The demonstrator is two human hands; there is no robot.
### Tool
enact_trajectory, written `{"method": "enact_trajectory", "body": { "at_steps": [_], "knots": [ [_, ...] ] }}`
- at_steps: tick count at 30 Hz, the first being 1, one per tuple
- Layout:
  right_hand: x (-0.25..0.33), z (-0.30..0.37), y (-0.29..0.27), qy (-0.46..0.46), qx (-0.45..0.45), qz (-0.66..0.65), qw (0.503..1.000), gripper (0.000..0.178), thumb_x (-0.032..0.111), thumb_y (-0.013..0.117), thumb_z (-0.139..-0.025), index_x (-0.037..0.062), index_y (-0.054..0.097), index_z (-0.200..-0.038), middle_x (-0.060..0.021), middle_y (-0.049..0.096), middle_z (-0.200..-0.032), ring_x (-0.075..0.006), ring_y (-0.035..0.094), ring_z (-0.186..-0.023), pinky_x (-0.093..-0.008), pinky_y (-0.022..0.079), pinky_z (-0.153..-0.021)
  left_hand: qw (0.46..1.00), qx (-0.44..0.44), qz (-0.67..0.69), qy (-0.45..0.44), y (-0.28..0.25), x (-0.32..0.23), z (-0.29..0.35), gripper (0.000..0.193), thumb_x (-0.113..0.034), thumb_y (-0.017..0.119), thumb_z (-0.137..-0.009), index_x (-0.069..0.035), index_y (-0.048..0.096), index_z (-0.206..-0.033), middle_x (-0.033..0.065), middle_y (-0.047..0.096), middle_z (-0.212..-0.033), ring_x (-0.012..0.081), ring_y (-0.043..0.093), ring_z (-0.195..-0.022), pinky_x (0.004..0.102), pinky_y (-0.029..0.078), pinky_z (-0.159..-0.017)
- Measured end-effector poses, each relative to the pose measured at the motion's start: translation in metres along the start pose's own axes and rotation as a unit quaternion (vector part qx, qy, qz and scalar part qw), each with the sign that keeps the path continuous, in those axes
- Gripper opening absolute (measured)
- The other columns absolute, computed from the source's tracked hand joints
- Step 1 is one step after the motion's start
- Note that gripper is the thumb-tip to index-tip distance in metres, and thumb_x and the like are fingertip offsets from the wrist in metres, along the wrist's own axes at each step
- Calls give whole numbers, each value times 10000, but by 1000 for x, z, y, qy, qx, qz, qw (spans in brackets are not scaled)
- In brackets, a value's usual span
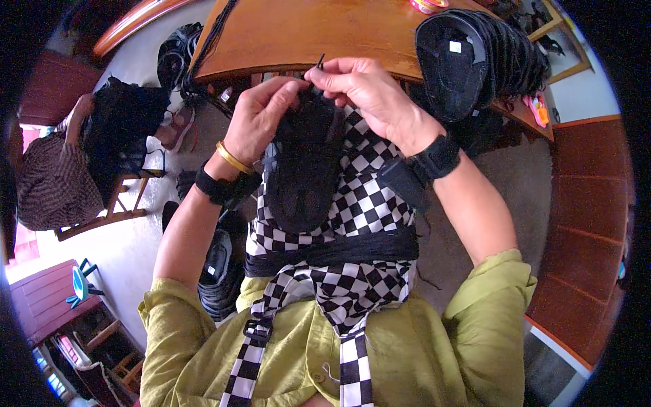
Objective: The person is lacing a black sneaker with long black laces.
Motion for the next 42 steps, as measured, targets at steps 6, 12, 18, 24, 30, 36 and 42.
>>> {"method": "enact_trajectory", "body": {
  "at_steps": [6, 12, 18, 24, 30, 36, 42],
  "knots": [
    [40, -32, -10, -82, -36, 138, 986, 189, 234, 686, -965, 61, 720, -1032, 54, 652, -870, -23, 543, -759, -192, 438, -707, 998, 1, 53, -36, -5, 18, 0, 367, -277, 495, -1077, 44, 655, -1154, 21, 608, -838, 112, 600, -860, 254, 486, -803],
    [111, -70, -14, -141, -113, 157, 971, 120, 89, 643, -961, 10, 690, -884, -10, 636, -779, -108, 562, -685, -259, 480, -666, 991, -16, 126, -44, -7, 24, 4, 367, -257, 498, -1078, 80, 608, -1173, 32, 603, -842, 150, 661, -894, 272, 513, -826],
    [193, -78, -34, -228, -191, 157, 942, 169, 40, 578, -968, 34, 626, -806, -26, 574, -773, -122, 505, -652, -272, 432, -624, 984, -14, 166, -61, -5, 25, -4, 324, -217, 518, -1067, 74, 613, -1175, 61, 659, -896, 151, 673, -915, 265, 517, -814],
    [213, -84, -32, -257, -209, 51, 942, 216, 59, 618, -969, 44, 606, -753, -18, 584, -708, -114, 560, -607, -263, 468, -536, 991, 44, 95, -88, -10, 28, -15, 280, -176, 567, -1039, 52, 644, -1182, 59, 713, -951, 110, 649, -886, 252, 513, -804],
    [223, -87, -32, -290, -206, 51, 933, 201, 32, 635, -952, 33, 607, -753, -41, 599, -746, -120, 576, -631, -270, 495, -546, 983, 134, -23, -126, -7, 27, -27, 336, -232, 664, -988, -11, 663, -1240, 33, 706, -988, 97, 636, -922, 243, 503, -850],
    [214, -47, -2, -340, -51, 20, 939, 88, 35, 613, -971, -27, 639, -1029, -90, 635, -1027, -182, 600, -921, -276, 520, -826, 955, 269, 120, -27, 21, -16, -33, 306, -248, 640, -1002, -27, 684, -1210, 31, 697, -1074, 124, 635, -977, 272, 487, -942],
    [186, 54, -88, -320, -191, -47, 927, 211, 197, 582, -1021, 25, 658, -1117, -46, 644, -1060, -142, 579, -943, -280, 461, -897, 978, 51, 183, -85, -6, -6, -17, 339, -256, 473, -1067, 17, 671, -1098, 74, 700, -1049, 154, 657, -1004, 305, 490, -929]
  ]
}}
Point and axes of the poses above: each hand's wrist, its own z-axis away from the middle knuckle, its own y-axis out of the palm, x = y × z, the point moved 5 cm from there along -z, towards the middle knuckle
